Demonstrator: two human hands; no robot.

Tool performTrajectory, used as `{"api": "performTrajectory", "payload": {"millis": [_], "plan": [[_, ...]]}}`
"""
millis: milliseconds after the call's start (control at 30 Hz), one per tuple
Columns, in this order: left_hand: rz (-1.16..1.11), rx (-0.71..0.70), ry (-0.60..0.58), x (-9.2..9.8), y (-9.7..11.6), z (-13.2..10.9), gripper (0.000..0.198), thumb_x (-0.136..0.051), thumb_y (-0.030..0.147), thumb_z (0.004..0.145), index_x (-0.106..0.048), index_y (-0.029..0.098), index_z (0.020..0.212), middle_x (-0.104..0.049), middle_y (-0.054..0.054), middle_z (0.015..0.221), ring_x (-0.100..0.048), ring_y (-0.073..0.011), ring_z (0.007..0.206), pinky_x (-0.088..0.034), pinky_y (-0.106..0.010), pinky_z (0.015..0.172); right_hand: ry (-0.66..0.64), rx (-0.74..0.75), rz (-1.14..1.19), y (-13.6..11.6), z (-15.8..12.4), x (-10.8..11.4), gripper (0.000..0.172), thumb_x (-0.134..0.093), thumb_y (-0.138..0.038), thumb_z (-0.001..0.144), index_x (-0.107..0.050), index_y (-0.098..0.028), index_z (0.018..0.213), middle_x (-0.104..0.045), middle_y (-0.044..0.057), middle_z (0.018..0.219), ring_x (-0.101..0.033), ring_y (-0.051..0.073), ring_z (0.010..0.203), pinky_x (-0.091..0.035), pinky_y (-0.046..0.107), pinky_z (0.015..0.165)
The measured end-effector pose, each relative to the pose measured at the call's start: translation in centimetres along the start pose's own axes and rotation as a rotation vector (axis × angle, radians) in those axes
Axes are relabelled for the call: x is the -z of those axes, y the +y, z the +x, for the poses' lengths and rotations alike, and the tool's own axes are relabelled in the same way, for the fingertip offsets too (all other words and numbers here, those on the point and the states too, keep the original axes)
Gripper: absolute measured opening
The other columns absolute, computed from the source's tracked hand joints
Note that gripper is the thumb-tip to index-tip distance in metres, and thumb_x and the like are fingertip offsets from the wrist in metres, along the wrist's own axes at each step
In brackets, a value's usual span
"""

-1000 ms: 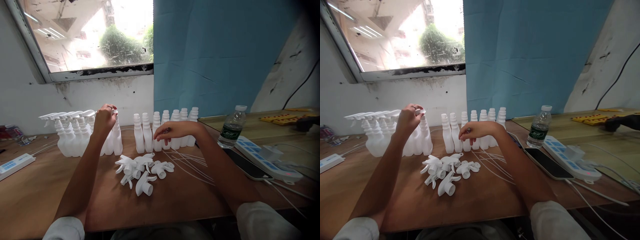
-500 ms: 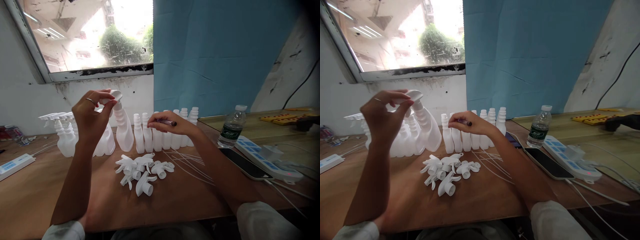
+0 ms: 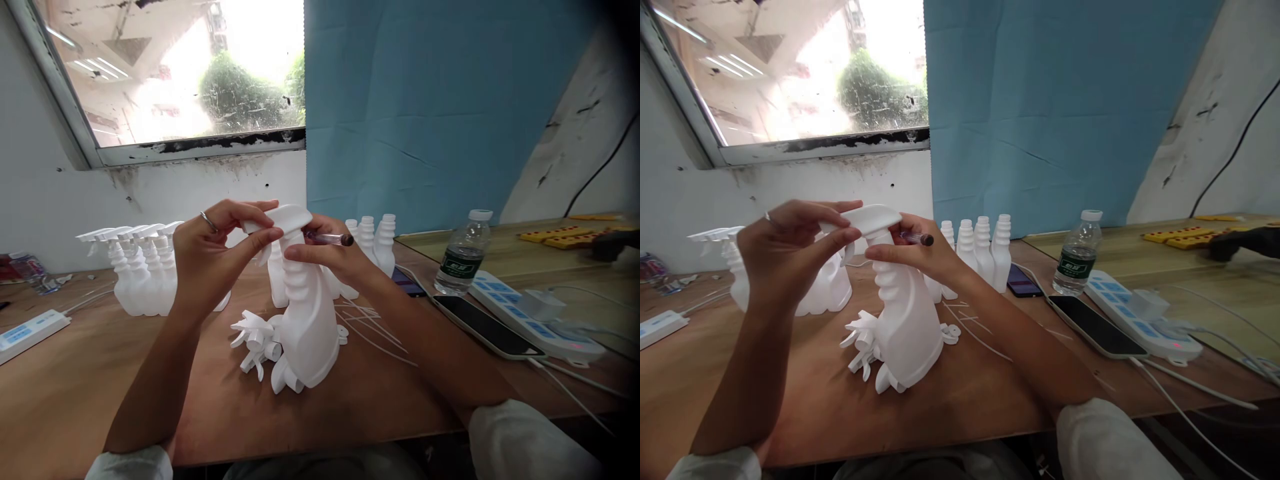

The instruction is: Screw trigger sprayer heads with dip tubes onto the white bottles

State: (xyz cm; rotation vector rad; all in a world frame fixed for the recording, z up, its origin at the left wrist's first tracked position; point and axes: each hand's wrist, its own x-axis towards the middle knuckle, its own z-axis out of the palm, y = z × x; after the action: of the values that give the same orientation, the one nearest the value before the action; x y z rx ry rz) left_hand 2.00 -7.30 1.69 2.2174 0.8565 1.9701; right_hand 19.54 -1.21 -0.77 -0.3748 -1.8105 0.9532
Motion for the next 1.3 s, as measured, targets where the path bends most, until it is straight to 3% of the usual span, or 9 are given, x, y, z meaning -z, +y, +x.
{"api": "performTrajectory", "payload": {"millis": [200,333,433,600,767,933,1033,1200,1300], "plan": [[-0.089,0.074,-0.298,0.7,-3.0,0.8,0.058,-0.078,0.033,0.074,-0.050,0.027,0.125,-0.062,-0.005,0.122,-0.065,-0.0213,0.106,-0.057,-0.029,0.084,0.218,0.031,0.067,-0.5,0.0,-0.1,0.030,-0.081,-0.040,0.069,-0.068,-0.019,0.085,-0.061,0.000,0.079,-0.056,0.013,0.071,-0.045,0.027,0.067],[0.104,0.185,-0.762,1.1,-4.7,1.2,0.045,-0.072,0.042,0.079,-0.058,0.022,0.116,-0.065,-0.006,0.115,-0.064,-0.0233,0.103,-0.054,-0.034,0.087,0.384,0.074,0.083,0.0,0.4,0.1,0.034,-0.082,-0.045,0.066,-0.062,-0.018,0.070,-0.055,-0.003,0.068,-0.049,0.010,0.060,-0.041,0.023,0.055],[0.121,0.204,-0.940,0.8,-4.9,1.4,0.033,-0.068,0.046,0.082,-0.061,0.019,0.101,-0.069,-0.004,0.098,-0.066,-0.0204,0.089,-0.054,-0.030,0.075,0.411,0.097,0.043,0.4,0.5,0.0,0.035,-0.083,-0.047,0.064,-0.062,-0.019,0.068,-0.053,-0.003,0.066,-0.046,0.009,0.058,-0.039,0.023,0.053],[0.177,0.085,-0.987,0.7,-5.2,1.5,0.027,-0.066,0.041,0.082,-0.056,0.017,0.081,-0.064,0.001,0.075,-0.060,-0.0142,0.068,-0.047,-0.025,0.061,0.242,0.119,-0.014,0.6,0.0,0.1,0.033,-0.083,-0.043,0.065,-0.061,-0.019,0.068,-0.049,-0.003,0.066,-0.047,0.011,0.061,-0.040,0.025,0.057],[0.152,0.050,-1.061,1.4,-4.7,1.5,0.025,-0.066,0.040,0.082,-0.060,0.017,0.089,-0.066,0.000,0.079,-0.061,-0.0145,0.071,-0.047,-0.024,0.062,0.072,0.137,-0.043,0.5,-0.3,0.6,0.031,-0.078,-0.048,0.071,-0.064,-0.021,0.078,-0.052,-0.001,0.073,-0.052,0.014,0.069,-0.044,0.027,0.064],[0.206,0.037,-1.010,1.5,-4.2,1.5,0.030,-0.065,0.046,0.082,-0.062,0.017,0.089,-0.065,-0.001,0.076,-0.059,-0.0137,0.066,-0.044,-0.023,0.057,0.075,0.153,-0.008,0.8,0.2,1.3,0.044,-0.088,-0.038,0.059,-0.066,-0.025,0.094,-0.058,-0.001,0.084,-0.056,0.015,0.078,-0.049,0.029,0.074],[0.252,0.057,-1.008,1.4,-4.4,1.5,0.031,-0.064,0.049,0.082,-0.063,0.018,0.088,-0.064,0.000,0.075,-0.059,-0.0140,0.066,-0.044,-0.024,0.058,0.014,0.155,0.035,0.7,0.3,1.5,0.031,-0.083,-0.037,0.067,-0.068,-0.023,0.091,-0.061,0.000,0.086,-0.059,0.016,0.082,-0.050,0.032,0.078],[0.284,0.064,-0.994,1.2,-4.3,1.4,0.029,-0.064,0.047,0.082,-0.063,0.018,0.084,-0.063,0.001,0.073,-0.058,-0.0143,0.065,-0.044,-0.025,0.058,-0.026,0.115,0.056,0.4,0.2,1.3,0.047,-0.087,-0.031,0.062,-0.066,-0.024,0.104,-0.066,0.002,0.099,-0.062,0.020,0.094,-0.052,0.035,0.085],[0.252,0.080,-0.998,1.3,-4.5,1.4,0.028,-0.064,0.046,0.083,-0.063,0.018,0.090,-0.066,0.000,0.081,-0.061,-0.0151,0.071,-0.046,-0.025,0.061,-0.004,0.130,0.075,0.4,0.2,1.3,0.041,-0.084,-0.029,0.066,-0.067,-0.023,0.102,-0.067,0.002,0.099,-0.064,0.019,0.094,-0.053,0.034,0.085]]}}
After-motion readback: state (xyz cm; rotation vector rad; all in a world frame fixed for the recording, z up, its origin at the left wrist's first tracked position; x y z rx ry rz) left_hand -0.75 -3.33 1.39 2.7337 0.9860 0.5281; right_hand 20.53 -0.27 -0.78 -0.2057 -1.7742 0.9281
